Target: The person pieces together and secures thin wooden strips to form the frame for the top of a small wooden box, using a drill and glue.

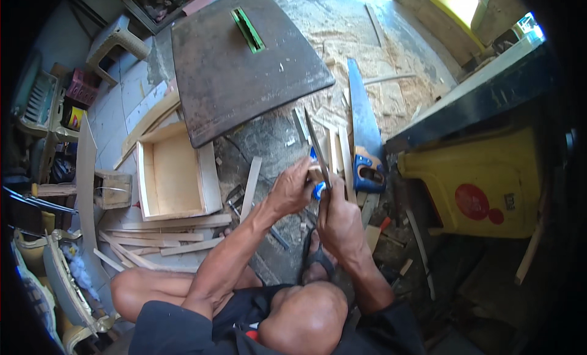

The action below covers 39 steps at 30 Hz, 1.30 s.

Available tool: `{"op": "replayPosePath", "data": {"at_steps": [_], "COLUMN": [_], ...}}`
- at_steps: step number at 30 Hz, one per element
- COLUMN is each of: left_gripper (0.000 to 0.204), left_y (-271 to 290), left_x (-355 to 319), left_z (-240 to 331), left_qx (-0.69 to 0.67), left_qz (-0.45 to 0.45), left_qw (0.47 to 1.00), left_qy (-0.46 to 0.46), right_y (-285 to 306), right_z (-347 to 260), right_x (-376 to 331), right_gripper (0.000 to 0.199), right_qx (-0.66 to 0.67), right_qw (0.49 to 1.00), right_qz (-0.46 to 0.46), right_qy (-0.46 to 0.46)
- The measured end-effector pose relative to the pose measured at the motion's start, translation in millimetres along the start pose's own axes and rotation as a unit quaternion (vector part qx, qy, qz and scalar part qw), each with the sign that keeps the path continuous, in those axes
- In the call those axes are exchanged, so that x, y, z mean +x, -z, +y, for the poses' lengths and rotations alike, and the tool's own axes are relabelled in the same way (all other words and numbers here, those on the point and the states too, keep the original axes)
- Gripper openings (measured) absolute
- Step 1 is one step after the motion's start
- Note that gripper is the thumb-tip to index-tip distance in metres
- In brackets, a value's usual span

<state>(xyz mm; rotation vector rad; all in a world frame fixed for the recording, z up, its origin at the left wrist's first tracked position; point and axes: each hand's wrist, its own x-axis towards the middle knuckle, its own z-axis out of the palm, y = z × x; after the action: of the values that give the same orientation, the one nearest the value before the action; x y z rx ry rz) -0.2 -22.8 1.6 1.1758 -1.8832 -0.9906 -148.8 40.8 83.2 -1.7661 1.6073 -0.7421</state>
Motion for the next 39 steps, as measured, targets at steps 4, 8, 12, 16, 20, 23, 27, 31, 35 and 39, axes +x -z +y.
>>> {"op": "replayPosePath", "data": {"at_steps": [4,8,12,16,20,23,27,31,35,39], "left_gripper": [0.032,0.041,0.039,0.037,0.037,0.042,0.045,0.036,0.029,0.036], "left_y": [-5.3,-12.9,-12.8,-6.9,-8.6,0.0,-6.7,0.0,-6.8,-9.8], "left_x": [-3.6,-10.3,-6.5,-13.5,0.5,-7.4,0.6,-5.8,14.6,-23.0], "left_z": [2.0,-13.9,-16.0,-17.4,-4.8,8.0,-7.1,7.8,0.9,-2.1], "left_qx": [-0.035,-0.015,-0.004,-0.007,-0.017,0.049,0.014,0.041,0.048,0.062], "left_qz": [-0.023,-0.04,-0.017,-0.036,-0.026,-0.034,-0.023,-0.057,-0.013,-0.081], "left_qw": [0.999,0.999,1.0,0.999,0.999,0.998,0.997,0.997,0.994,0.995], "left_qy": [-0.001,0.027,-0.021,0.02,-0.045,-0.02,-0.078,-0.026,-0.095,0.012], "right_y": [-11.8,-17.4,-10.5,-7.0,2.2,3.3,4.5,4.9,7.3,-1.1], "right_z": [16.2,13.2,11.3,3.9,1.5,-0.4,2.6,-3.0,6.4,7.8], "right_x": [-3.1,-3.8,-1.9,-12.1,0.5,-15.2,11.1,-18.4,-7.4,-31.0], "right_gripper": [0.042,0.039,0.037,0.038,0.041,0.04,0.04,0.041,0.041,0.044], "right_qx": [0.012,0.02,0.012,0.013,-0.023,0.006,-0.007,-0.001,-0.052,-0.04], "right_qw": [0.999,0.999,0.999,1.0,0.999,0.999,0.999,0.999,0.998,0.995], "right_qz": [0.04,0.03,0.001,0.009,0.01,0.005,0.025,0.015,0.015,-0.028], "right_qy": [0.015,-0.024,-0.05,-0.025,-0.028,-0.043,-0.024,-0.038,-0.04,-0.091]}}
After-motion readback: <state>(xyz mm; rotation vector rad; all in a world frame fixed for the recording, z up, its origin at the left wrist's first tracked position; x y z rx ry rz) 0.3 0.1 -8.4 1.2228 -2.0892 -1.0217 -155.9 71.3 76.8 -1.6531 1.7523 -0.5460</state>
